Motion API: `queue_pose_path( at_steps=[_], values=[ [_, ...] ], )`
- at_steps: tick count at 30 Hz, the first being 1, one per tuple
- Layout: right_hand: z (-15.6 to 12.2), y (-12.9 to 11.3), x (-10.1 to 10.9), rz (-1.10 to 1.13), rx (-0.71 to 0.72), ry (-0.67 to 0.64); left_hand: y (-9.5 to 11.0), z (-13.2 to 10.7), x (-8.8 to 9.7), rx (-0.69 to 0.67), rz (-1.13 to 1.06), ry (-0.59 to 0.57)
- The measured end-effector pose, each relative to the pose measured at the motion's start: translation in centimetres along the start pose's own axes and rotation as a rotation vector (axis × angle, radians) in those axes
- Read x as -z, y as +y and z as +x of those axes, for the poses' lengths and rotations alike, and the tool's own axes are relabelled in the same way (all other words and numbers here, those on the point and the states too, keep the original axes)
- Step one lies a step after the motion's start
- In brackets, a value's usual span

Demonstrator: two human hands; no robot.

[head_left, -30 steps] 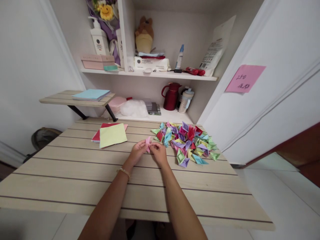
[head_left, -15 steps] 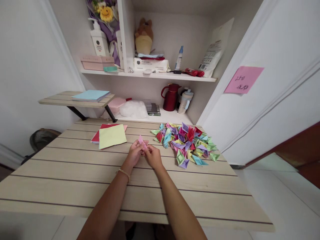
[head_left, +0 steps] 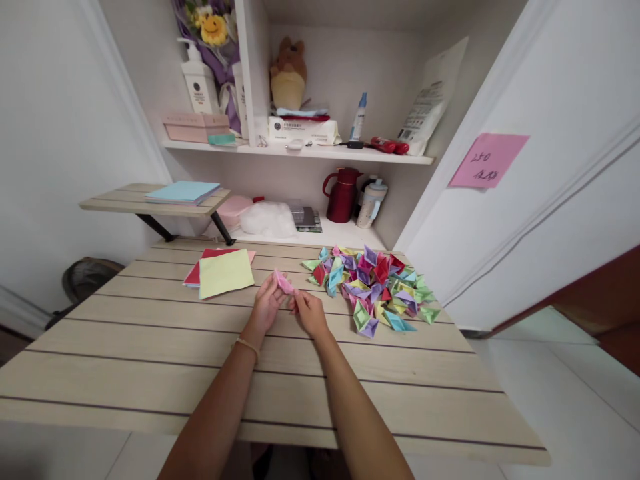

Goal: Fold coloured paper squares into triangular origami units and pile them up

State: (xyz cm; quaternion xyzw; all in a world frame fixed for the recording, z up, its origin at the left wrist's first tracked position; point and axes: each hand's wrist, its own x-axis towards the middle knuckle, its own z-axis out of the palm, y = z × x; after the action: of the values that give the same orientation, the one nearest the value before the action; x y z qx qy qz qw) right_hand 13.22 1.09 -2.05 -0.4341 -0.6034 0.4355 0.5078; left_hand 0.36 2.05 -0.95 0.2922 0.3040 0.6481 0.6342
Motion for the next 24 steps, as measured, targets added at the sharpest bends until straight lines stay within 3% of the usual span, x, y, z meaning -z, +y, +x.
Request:
queue_pose_path(
  at_steps=[6, 8, 11, 14, 16, 18, 21, 24],
  values=[
    [0.2, -0.2, 0.1, 0.161, -0.09, 0.029, 0.0, -0.2, -0.4, 0.004, 0.128, -0.022],
    [0.5, -0.1, 0.4, 0.265, -0.118, 0.092, 0.1, -0.1, -0.4, -0.071, 0.222, 0.008],
    [0.8, -0.1, 1.3, 0.52, -0.165, 0.293, 0.8, -0.1, 0.0, -0.378, 0.526, 0.204],
    [1.1, -0.2, 2.8, 0.739, -0.198, 0.525, 2.1, -0.3, 0.7, -0.729, 1.03, 0.4],
    [1.2, -0.3, 3.7, 0.835, -0.211, 0.601, 2.8, -0.4, 1.3, -0.864, 1.3, 0.508],
    [1.3, -0.2, 4.2, 0.89, -0.217, 0.63, 3.1, -0.6, 2.0, -0.868, 1.5, 0.61],
    [1.4, 0.0, 4.2, 0.902, -0.23, 0.595, 3.0, -0.5, 3.0, -0.735, 1.678, 0.582],
    [1.4, 0.1, 3.8, 0.85, -0.227, 0.536, 2.9, -0.4, 3.8, -0.638, 1.721, 0.588]
  ],
)
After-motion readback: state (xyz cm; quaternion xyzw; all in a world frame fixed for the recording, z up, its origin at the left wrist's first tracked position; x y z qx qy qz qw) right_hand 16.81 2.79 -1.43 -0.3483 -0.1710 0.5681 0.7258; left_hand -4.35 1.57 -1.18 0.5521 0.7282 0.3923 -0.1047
